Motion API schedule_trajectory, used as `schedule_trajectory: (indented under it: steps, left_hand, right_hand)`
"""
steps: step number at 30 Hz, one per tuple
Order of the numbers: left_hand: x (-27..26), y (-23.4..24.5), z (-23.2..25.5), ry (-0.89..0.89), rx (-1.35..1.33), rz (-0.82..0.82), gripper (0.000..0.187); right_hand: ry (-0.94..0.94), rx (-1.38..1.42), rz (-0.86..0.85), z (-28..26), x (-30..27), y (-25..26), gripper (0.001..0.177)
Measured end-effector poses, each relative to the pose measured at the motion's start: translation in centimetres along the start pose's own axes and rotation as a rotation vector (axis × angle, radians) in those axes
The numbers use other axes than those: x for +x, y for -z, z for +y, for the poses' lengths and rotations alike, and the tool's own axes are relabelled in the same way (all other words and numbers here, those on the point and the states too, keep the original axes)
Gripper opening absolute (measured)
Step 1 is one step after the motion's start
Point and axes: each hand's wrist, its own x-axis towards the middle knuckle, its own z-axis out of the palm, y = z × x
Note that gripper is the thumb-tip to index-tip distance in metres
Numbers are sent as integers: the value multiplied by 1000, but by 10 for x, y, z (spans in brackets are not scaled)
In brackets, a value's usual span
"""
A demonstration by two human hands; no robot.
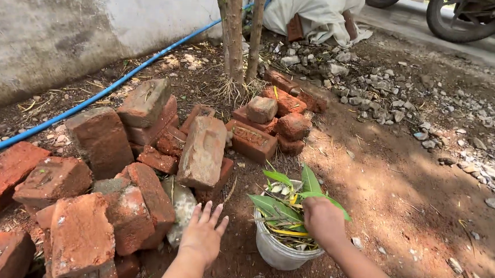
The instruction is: Gathering fallen leaves into a bucket and arranging bricks on the ground in an outdoor yard.
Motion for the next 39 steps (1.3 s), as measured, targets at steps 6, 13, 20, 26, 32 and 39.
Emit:
schedule_trajectory:
  steps: [6, 13, 20, 26, 32, 39]
  left_hand:
    - [-14, 27, 14, -12, -67, 5, 87]
    - [-5, 34, 29, -54, -119, 124, 90]
    - [9, 28, 30, -27, -182, 145, 84]
    - [15, 41, 27, 187, -867, 124, 79]
    - [41, 27, 29, 316, -1303, 181, 101]
    - [72, -10, 34, 291, -1207, 132, 97]
  right_hand:
    - [93, -13, -218, 0, -7, 14, 18]
    - [-456, -74, 72, 73, 7, -15, 70]
    - [-879, 1160, -557, 58, -8, -34, 38]
    - [-858, 1201, -515, 26, -10, -6, 36]
    - [-790, 1196, -605, 27, -6, 2, 32]
    - [-586, 1006, -806, 44, -21, -27, 50]
